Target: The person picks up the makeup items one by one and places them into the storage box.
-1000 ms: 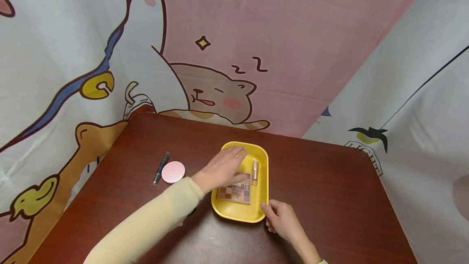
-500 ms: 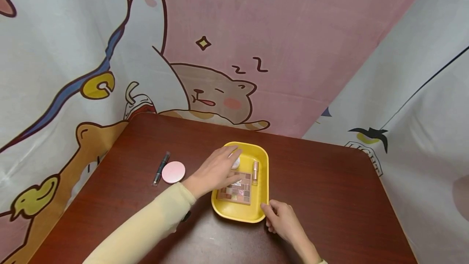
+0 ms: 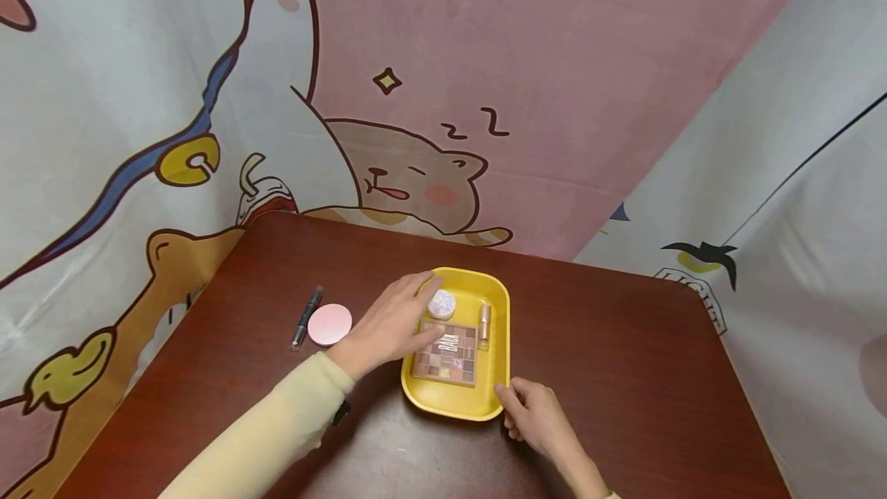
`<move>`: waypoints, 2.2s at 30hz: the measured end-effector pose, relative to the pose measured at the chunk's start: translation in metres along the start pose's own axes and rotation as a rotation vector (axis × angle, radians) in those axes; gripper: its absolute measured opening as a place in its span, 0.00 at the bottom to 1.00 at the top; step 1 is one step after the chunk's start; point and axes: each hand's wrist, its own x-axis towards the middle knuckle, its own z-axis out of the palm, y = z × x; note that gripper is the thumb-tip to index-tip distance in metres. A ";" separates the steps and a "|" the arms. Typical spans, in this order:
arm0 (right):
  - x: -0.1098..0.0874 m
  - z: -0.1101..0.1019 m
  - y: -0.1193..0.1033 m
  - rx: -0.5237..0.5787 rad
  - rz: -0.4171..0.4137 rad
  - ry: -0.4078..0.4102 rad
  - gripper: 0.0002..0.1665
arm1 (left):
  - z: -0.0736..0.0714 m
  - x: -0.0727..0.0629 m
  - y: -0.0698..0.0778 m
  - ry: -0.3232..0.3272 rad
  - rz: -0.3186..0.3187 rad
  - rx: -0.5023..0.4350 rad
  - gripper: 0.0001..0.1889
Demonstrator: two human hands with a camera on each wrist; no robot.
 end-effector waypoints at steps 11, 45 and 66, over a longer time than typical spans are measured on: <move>0.000 0.000 0.000 0.001 -0.009 0.004 0.23 | -0.005 -0.012 -0.013 0.013 -0.062 -0.023 0.45; 0.001 0.000 0.000 -0.001 -0.007 0.012 0.23 | -0.006 -0.042 -0.054 0.043 -0.180 0.024 0.47; -0.001 -0.001 0.003 0.019 0.040 -0.001 0.24 | 0.003 -0.066 -0.094 0.024 -0.224 0.034 0.45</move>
